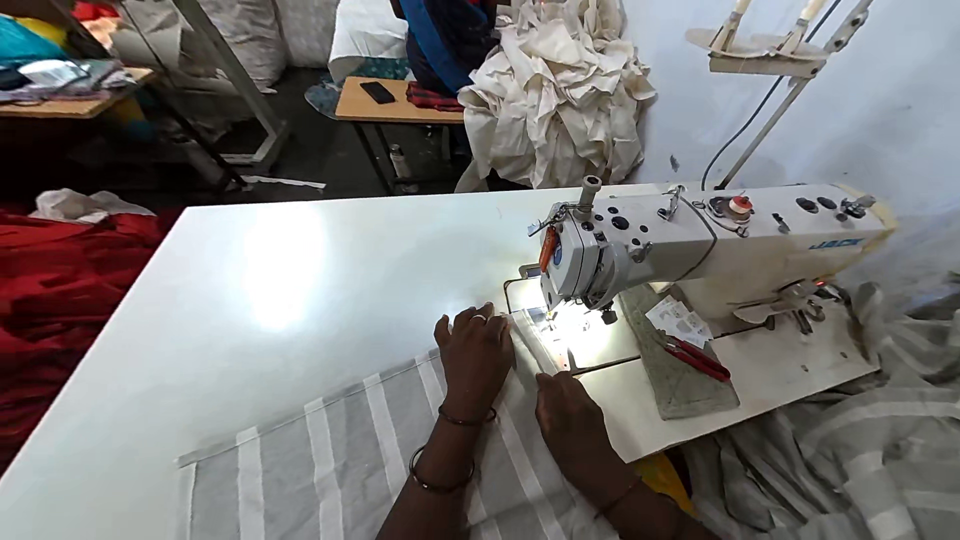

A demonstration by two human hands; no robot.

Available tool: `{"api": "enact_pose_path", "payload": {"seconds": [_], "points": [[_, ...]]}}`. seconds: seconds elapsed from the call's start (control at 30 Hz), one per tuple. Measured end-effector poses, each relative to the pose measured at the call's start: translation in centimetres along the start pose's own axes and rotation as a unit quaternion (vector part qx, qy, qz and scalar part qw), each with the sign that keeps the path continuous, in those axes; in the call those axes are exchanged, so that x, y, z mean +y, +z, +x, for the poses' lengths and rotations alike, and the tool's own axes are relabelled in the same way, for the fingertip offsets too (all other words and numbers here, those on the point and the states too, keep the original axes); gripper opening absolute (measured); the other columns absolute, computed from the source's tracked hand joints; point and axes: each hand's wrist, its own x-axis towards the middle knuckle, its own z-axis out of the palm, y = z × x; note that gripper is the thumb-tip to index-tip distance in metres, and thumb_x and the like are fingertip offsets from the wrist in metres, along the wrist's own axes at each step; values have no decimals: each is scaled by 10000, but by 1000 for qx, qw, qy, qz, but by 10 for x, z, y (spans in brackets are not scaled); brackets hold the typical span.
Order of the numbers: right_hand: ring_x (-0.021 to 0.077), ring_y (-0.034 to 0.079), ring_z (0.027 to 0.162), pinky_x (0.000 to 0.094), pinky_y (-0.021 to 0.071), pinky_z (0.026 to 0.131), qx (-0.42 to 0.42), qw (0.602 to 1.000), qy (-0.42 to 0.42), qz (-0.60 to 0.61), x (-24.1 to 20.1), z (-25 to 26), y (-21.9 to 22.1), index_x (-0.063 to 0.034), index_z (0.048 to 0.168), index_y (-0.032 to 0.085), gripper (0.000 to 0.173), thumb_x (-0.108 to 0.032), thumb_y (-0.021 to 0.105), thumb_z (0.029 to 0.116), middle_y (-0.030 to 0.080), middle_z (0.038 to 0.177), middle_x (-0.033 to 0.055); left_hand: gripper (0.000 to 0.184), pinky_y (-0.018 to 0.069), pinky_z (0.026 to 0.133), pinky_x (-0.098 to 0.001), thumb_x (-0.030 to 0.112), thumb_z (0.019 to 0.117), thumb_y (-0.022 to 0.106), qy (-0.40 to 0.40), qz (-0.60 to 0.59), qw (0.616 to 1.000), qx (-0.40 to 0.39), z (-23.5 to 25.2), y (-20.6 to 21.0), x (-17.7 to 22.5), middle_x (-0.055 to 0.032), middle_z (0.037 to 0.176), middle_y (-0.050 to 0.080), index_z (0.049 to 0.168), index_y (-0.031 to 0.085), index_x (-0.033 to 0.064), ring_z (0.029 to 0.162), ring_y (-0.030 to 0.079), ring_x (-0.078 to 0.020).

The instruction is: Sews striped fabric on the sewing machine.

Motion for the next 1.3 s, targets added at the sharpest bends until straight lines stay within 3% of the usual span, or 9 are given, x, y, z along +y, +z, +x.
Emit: {"api": "enact_pose_path", "payload": {"seconds": [0.1, 0.3, 0.4, 0.5, 0.6, 0.7, 0.77, 0.9, 1.3], "points": [[267, 713, 856, 330, 614, 672, -70, 997, 16, 10, -3, 4, -19, -39, 1083, 762, 272, -12, 707, 818, 684, 947, 146, 270, 284, 1137, -684, 228, 1007, 572, -8, 13, 999, -40, 0, -8, 3, -98, 1350, 681, 1142, 782, 124, 1314, 579, -367], [282, 702, 886, 361, 610, 701, -200, 978, 32, 56, 3, -16, -40, -89, 1259, 731, 373, -51, 637, 900, 668, 1016, 168, 294, 269, 1149, -678, 281, 1041, 561, -14, 38, 991, -126, 6, -25, 4, -60, 1427, 635, 1234, 752, 167, 1365, 538, -348], [297, 697, 858, 384, 611, 669, -230, 970, 10, 74, 12, -36, -60, -107, 1261, 734, 393, -43, 651, 883, 659, 994, 174, 688, 263, 1149, -699, 670, 912, 613, -21, 55, 988, -140, -13, -24, 5, -87, 1551, 516, 1405, 643, 192, 1456, 428, -386], [371, 693, 970, 521, 583, 765, -369, 922, 25, 114, 27, -30, -99, -131, 1224, 755, 291, -223, 603, 994, 696, 1038, 194, 1174, 92, 1100, -852, 973, 663, 501, 3, 52, 991, -126, -63, -22, 24, -143, 1636, 383, 1526, 518, 176, 1522, 235, -509], [295, 714, 947, 465, 610, 738, -217, 972, -2, 87, 52, -19, -87, -116, 1007, 781, 294, -343, 595, 1015, 731, 986, 102, 1131, 95, 1072, -870, 991, 660, 417, 69, 27, 993, -96, -97, -9, 55, -141, 1608, 430, 1496, 560, 243, 1509, 266, -516], [196, 695, 1090, 358, 581, 929, -70, 994, -75, 29, 78, -7, -38, -119, 1013, 784, 178, -157, 613, 979, 745, 1082, 28, 1119, 91, 1107, -838, 1019, 644, 394, 114, 10, 989, -90, -90, 8, 64, -103, 1621, 421, 1484, 570, 302, 1522, 278, -466], [195, 664, 1183, 359, 529, 1030, -28, 993, -114, 17, 88, -1, -18, -108, 1079, 781, 222, -114, 581, 983, 740, 1173, 28, 1036, 149, 1146, -785, 967, 734, 381, 131, -9, 989, -66, -84, 11, 61, -132, 1599, 446, 1432, 625, 242, 1506, 338, -431], [207, 622, 1259, 380, 502, 1053, -47, 992, -118, 10, 89, 11, -10, -142, 1166, 766, 275, -117, 553, 993, 710, 1283, 2, 897, 327, 1172, -638, 795, 941, 313, 157, -13, 987, -42, -88, 13, 59, -103, 1504, 566, 1379, 651, 88, 1436, 479, -340], [232, 670, 1152, 487, 451, 1105, -97, 990, -100, 27, 86, 56, 0, -135, 1179, 769, 294, -64, 597, 951, 724, 1234, 33, 867, 255, 1213, -612, 794, 917, 380, 167, -1, 984, -53, -46, 22, 37, -60, 1586, 476, 1397, 631, 117, 1515, 357, -331]]}}
